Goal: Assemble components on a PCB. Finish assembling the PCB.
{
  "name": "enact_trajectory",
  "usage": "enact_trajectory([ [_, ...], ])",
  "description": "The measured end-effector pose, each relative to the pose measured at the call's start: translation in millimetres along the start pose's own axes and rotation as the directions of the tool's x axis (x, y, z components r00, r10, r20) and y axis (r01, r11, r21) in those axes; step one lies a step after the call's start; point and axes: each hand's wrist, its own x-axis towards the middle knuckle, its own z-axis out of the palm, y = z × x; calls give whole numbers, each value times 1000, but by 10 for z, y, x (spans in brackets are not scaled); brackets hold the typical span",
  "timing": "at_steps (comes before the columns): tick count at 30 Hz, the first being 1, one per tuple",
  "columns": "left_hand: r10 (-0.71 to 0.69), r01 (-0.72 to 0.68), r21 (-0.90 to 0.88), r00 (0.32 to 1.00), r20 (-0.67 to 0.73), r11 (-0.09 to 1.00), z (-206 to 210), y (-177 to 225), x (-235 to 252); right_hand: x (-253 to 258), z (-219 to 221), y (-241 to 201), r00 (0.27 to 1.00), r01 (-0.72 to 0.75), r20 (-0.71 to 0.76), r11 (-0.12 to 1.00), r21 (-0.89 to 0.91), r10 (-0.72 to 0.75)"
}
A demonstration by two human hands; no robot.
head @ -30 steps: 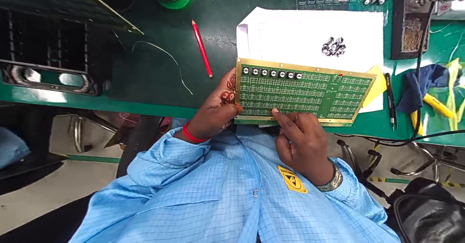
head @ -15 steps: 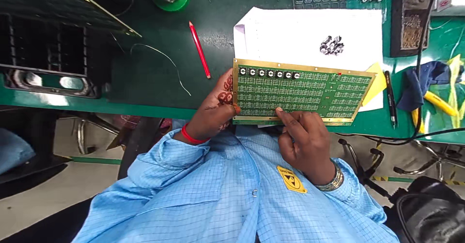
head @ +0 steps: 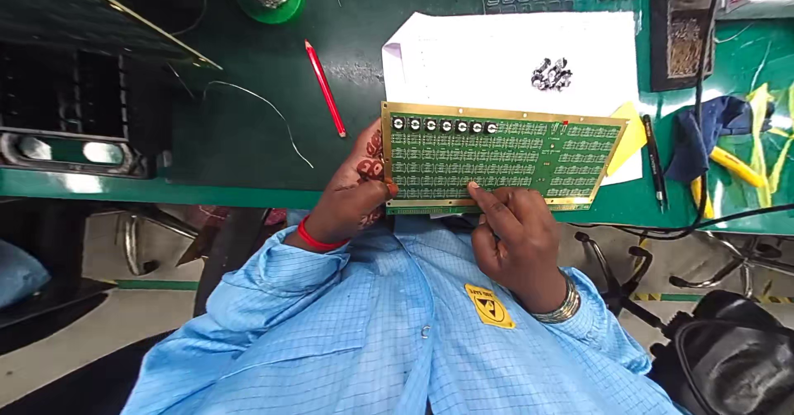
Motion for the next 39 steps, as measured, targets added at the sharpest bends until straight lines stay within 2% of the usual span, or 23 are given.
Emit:
enact_trajectory([
  [34,54,-53,-53,998,20,997,3,-19,36,-50,-21,84,999,-30,-33,999,15,31],
  [39,26,-26,-23,1000,-11,999,18,-9,29,-58,-17,81,999,-33,-30,999,11,33],
])
